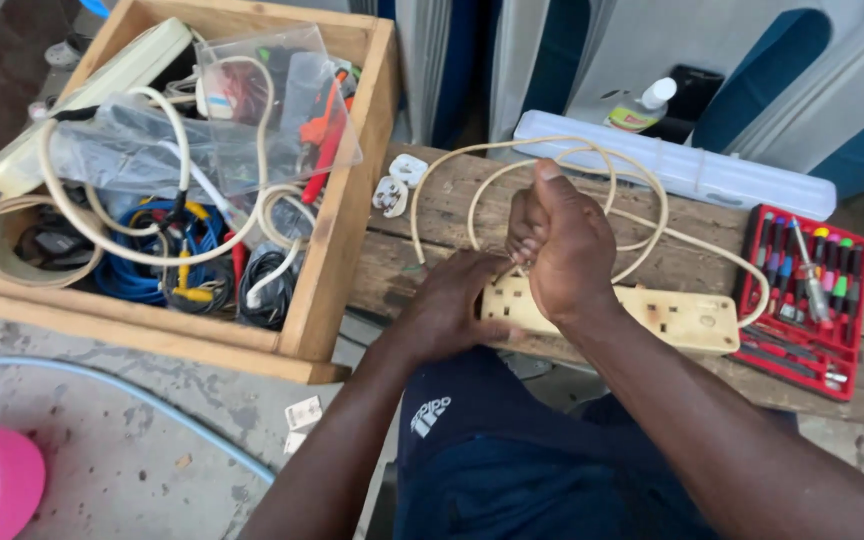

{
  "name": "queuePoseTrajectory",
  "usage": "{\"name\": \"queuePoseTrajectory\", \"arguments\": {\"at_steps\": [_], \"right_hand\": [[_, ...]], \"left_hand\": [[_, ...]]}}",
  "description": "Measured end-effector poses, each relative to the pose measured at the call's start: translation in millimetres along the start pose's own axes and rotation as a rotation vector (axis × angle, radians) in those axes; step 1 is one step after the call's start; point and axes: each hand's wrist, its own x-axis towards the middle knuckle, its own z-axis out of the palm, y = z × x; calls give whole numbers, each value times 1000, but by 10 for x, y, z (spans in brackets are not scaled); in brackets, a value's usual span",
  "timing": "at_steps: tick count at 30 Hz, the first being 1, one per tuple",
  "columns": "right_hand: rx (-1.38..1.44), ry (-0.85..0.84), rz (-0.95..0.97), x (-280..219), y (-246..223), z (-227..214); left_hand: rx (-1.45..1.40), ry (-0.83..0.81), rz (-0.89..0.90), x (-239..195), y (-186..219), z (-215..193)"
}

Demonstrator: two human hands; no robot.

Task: Using a screwdriver to remove screws from the back panel of a power strip extension cord

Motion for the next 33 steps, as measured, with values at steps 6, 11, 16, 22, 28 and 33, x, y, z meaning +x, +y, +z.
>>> {"name": "queuePoseTrajectory", "arguments": {"at_steps": [6, 11, 16, 22, 28, 33], "right_hand": [[45, -48, -82, 18, -13, -37], [74, -50, -130, 48, 80, -35], [-11, -187, -149, 94, 136, -15], [133, -395, 31, 325, 94, -233], [238, -554, 175, 477, 82, -140], [151, -584, 161, 468, -7, -130]], "left_hand": [[132, 160, 20, -53, -272, 258], [322, 163, -105, -82, -166, 169], [312, 198, -80, -90, -281, 228], [273, 217, -70, -120, -367, 304], [269, 196, -71, -87, -326, 238], [273, 187, -90, -92, -265, 205]]}}
